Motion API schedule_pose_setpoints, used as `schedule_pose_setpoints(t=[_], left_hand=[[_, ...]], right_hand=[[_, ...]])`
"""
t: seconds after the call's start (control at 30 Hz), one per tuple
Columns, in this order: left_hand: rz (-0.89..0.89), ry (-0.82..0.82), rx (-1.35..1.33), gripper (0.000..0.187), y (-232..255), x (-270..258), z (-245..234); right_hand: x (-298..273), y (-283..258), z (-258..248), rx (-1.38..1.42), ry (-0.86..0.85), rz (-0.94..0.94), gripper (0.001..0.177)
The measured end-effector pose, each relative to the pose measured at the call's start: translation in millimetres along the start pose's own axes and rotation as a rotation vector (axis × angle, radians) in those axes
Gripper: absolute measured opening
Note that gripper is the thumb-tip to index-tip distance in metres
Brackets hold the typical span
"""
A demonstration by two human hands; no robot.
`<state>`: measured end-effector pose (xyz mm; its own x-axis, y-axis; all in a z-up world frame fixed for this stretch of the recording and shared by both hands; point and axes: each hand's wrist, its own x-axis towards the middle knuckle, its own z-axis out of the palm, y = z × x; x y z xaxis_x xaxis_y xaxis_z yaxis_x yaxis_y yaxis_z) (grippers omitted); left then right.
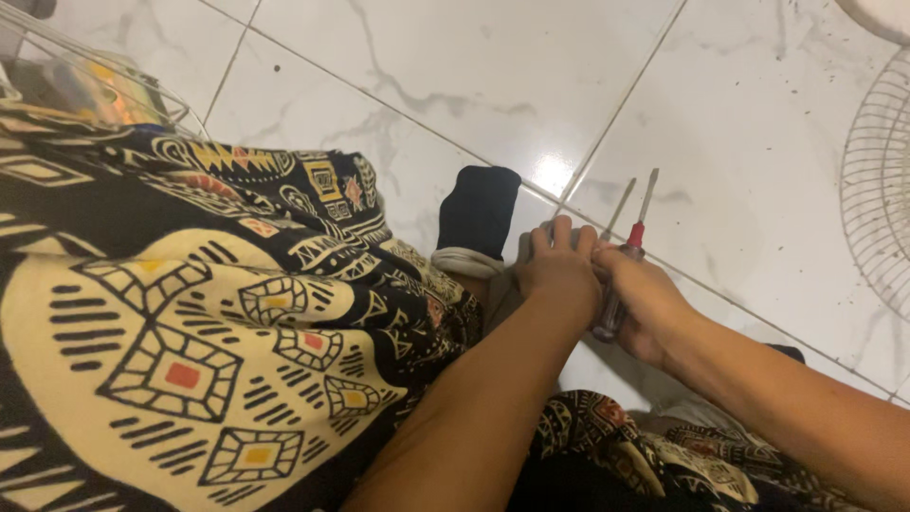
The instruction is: The person uses a screwdriver to remove the front grille of a standing electric fan, then unscrews the central hub nut and removes the fan blades. The removed parts are placed on the floor.
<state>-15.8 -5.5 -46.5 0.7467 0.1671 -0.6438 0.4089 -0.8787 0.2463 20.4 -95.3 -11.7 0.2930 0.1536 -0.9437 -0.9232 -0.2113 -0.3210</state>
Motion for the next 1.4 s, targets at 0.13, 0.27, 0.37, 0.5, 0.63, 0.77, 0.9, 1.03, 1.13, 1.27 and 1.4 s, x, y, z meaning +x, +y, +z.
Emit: schedule_pose_setpoints(t=[0.13, 0.27, 0.37, 0.5, 0.63, 0.77, 0.9, 1.03, 1.13, 1.27, 1.4], left_hand=[[-0.044, -0.011, -0.268, 0.067, -4, 9, 18], [0.001, 0.075, -0.233, 0.065, -6, 17, 16], [-0.063, -0.018, -0.382, 0.072, -6, 18, 7], [-0.047, 0.06, -0.533, 0.069, -7, 24, -2], [-0.003, 0.216, -0.633, 0.069, -9, 36, -5], [0.014, 0.316, -0.718, 0.07, -11, 47, -10], [0.023, 0.327, -0.73, 0.074, -15, 52, -20], [0.061, 0.333, -0.754, 0.075, -19, 55, -28], [0.131, 0.403, -0.775, 0.079, -23, 60, -28], [0.196, 0.47, -0.936, 0.074, -22, 71, -25], [0.202, 0.616, -1.043, 0.062, -12, 88, -26]], right_hand=[[4, -1, 3, 0.053, -0.031, 0.0, 0.027], [8, -9, 8, 0.073, -0.076, -0.015, 0.032], [7, -17, 10, 0.005, 0.003, 0.036, 0.032], [14, -27, 9, 0.056, -0.026, -0.008, 0.031], [29, -37, 9, 0.153, -0.102, -0.107, 0.029], [43, -49, 12, 0.185, -0.111, -0.157, 0.027], [43, -60, 15, 0.147, -0.097, -0.169, 0.031], [39, -70, 21, 0.116, -0.106, -0.193, 0.036], [40, -78, 24, 0.129, -0.074, -0.208, 0.036], [46, -93, 21, 0.163, -0.098, -0.291, 0.035], [51, -111, 18, 0.204, -0.035, -0.352, 0.037]])
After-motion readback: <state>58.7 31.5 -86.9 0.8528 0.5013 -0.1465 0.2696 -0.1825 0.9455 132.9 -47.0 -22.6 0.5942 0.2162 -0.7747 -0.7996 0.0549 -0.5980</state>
